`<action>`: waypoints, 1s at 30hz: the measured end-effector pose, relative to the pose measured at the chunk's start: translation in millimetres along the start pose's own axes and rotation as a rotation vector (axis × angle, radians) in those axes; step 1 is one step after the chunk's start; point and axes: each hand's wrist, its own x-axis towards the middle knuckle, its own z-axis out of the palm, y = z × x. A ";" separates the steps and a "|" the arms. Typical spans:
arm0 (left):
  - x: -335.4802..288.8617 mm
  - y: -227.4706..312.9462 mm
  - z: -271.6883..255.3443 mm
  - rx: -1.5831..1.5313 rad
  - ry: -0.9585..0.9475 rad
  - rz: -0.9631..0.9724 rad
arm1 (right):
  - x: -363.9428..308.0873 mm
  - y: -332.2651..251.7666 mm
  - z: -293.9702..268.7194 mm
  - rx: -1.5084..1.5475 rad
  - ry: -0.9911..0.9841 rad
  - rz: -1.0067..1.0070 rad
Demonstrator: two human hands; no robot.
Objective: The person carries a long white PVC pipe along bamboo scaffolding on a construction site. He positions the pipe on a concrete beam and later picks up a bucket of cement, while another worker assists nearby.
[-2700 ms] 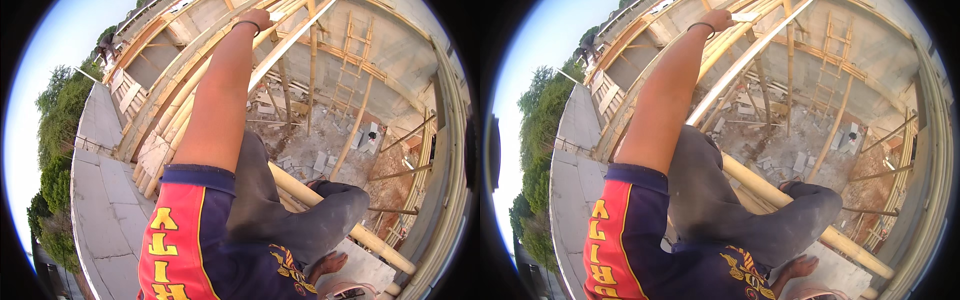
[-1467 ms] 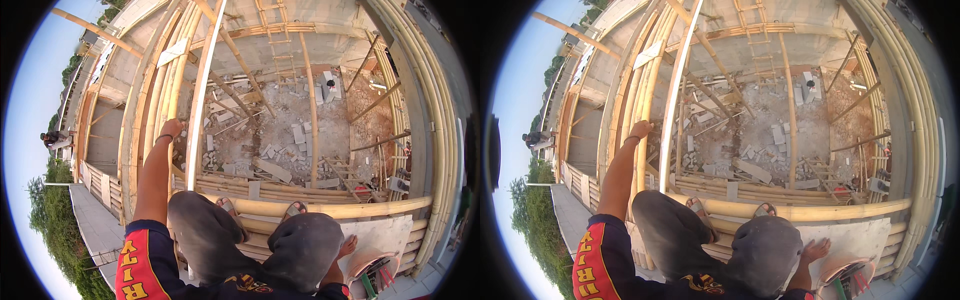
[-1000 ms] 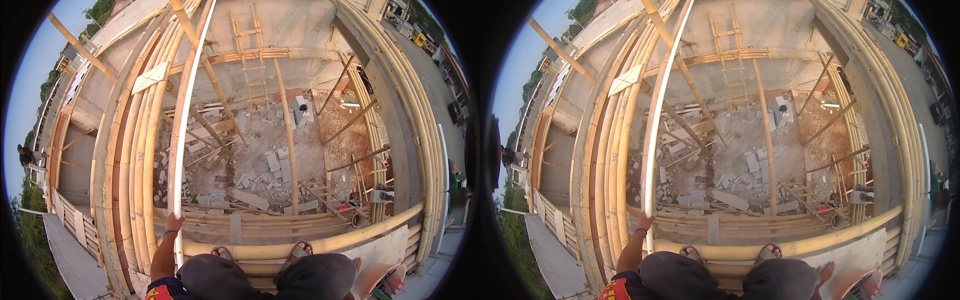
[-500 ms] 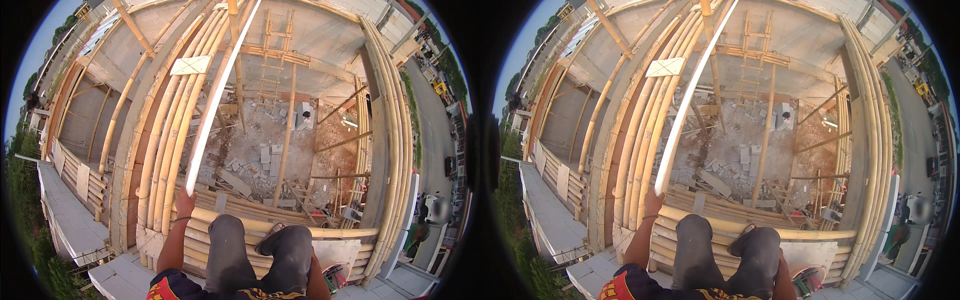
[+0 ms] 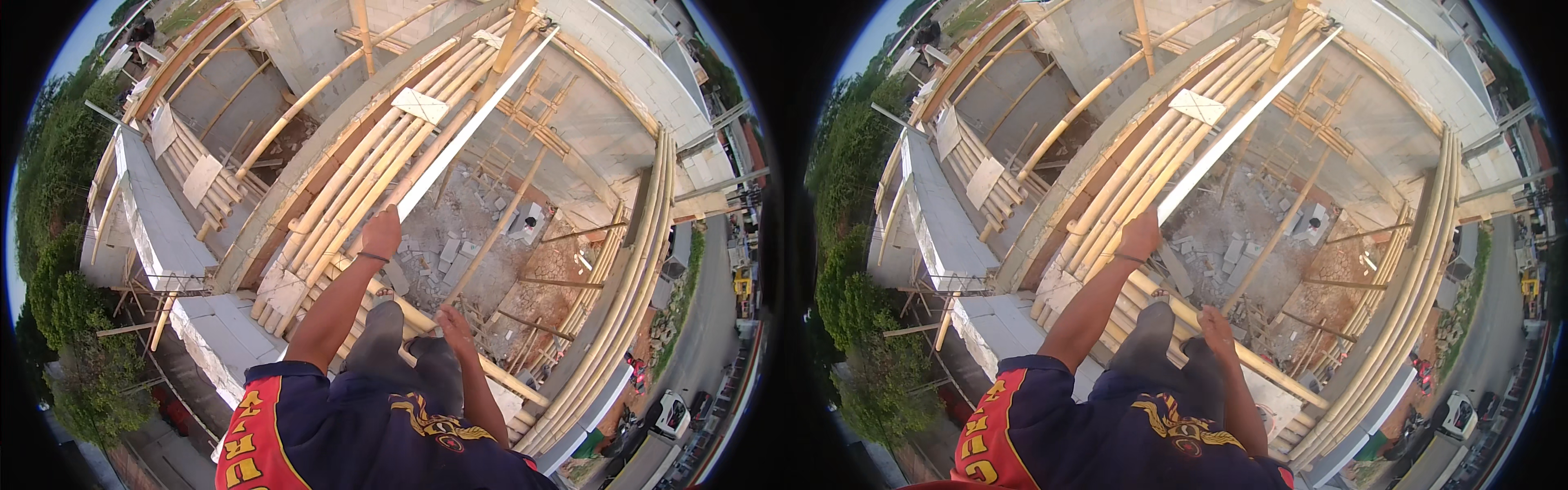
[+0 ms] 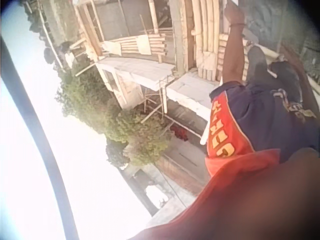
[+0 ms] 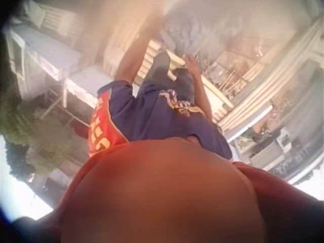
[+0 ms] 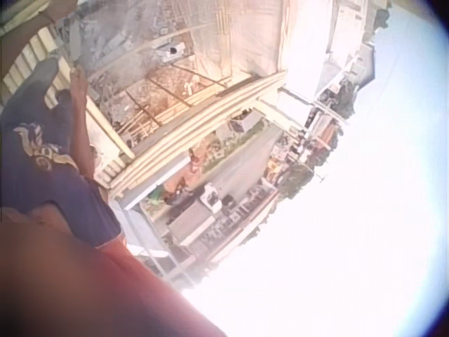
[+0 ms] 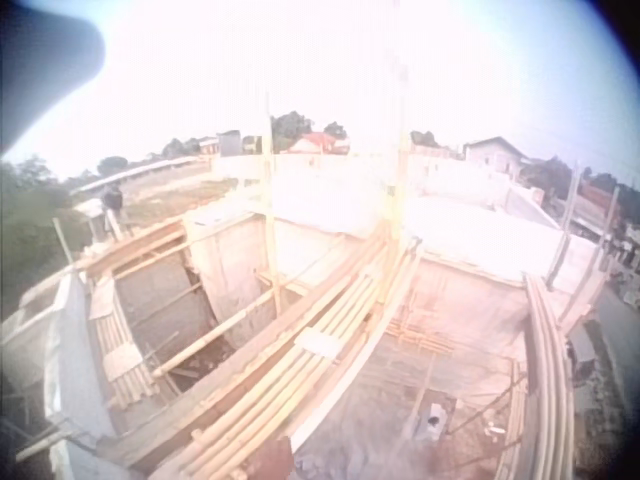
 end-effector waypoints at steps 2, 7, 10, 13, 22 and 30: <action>-0.8 19.3 -49.9 0.036 0.106 -0.004 | -0.4 -67.0 8.7 -0.061 -0.047 -0.126; 6.1 50.2 -156.3 0.099 0.306 0.019 | -17.1 -196.3 4.0 -0.150 -0.085 -0.445; 12.7 62.9 -213.6 0.109 0.302 0.034 | -21.9 -255.6 -4.3 -0.166 -0.025 -0.652; 5.5 69.9 -257.6 0.288 0.364 0.061 | -23.9 -302.1 -5.7 -0.067 0.033 -0.675; -37.3 62.8 -274.6 0.448 0.483 0.107 | -10.3 -397.9 21.2 -0.048 0.257 -0.933; -111.7 50.1 -228.9 0.482 0.503 0.026 | 20.1 -362.1 61.9 0.672 -0.137 -0.127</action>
